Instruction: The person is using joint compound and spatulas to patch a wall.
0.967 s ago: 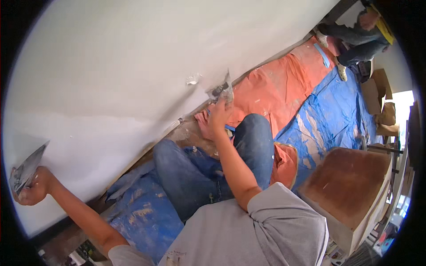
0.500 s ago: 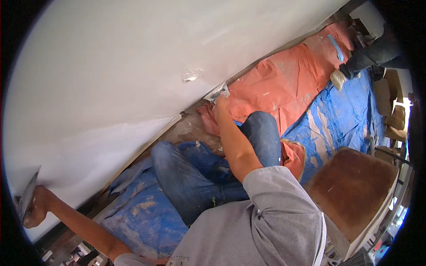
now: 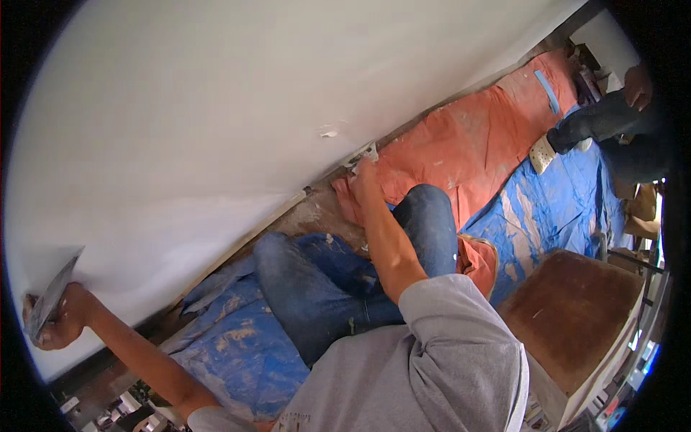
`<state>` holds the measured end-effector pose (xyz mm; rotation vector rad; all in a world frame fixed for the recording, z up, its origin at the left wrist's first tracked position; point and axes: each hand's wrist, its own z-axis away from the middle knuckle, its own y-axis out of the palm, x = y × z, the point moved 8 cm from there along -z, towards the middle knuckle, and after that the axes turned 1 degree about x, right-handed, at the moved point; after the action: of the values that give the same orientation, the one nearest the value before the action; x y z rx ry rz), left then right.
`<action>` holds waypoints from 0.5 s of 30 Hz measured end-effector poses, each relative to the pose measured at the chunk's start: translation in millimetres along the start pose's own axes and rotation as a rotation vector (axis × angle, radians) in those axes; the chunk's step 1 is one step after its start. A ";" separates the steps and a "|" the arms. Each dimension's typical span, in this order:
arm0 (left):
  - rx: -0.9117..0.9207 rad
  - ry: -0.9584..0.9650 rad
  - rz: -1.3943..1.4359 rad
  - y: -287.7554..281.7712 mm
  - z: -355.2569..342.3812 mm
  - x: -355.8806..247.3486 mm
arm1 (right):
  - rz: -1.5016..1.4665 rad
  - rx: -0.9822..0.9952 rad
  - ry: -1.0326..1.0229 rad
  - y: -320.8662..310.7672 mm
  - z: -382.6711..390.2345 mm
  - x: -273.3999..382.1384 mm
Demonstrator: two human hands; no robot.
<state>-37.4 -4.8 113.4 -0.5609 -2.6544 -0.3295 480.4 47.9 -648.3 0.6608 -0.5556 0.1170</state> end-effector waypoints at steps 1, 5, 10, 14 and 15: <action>0.030 -0.063 0.131 -6.0 -4.7 3.5 | -0.009 -0.086 0.074 28.1 39.7 -23.2; -0.056 -0.126 0.276 -12.5 -0.4 25.7 | -0.043 -0.151 -0.080 90.1 116.3 5.7; 0.052 -0.103 0.075 -9.0 5.7 2.3 | 0.239 -0.109 -0.514 169.8 238.7 69.1; -0.091 -0.368 0.416 0.2 3.8 4.8 | 0.374 0.078 -0.876 244.2 354.1 116.0; -0.084 -0.291 0.315 -2.3 -1.5 -1.4 | 0.375 0.077 -0.885 248.7 370.6 118.1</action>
<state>-36.8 -7.8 113.8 -1.1138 -2.7704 -0.2830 344.9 9.4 -208.7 0.6601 -1.5345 0.1976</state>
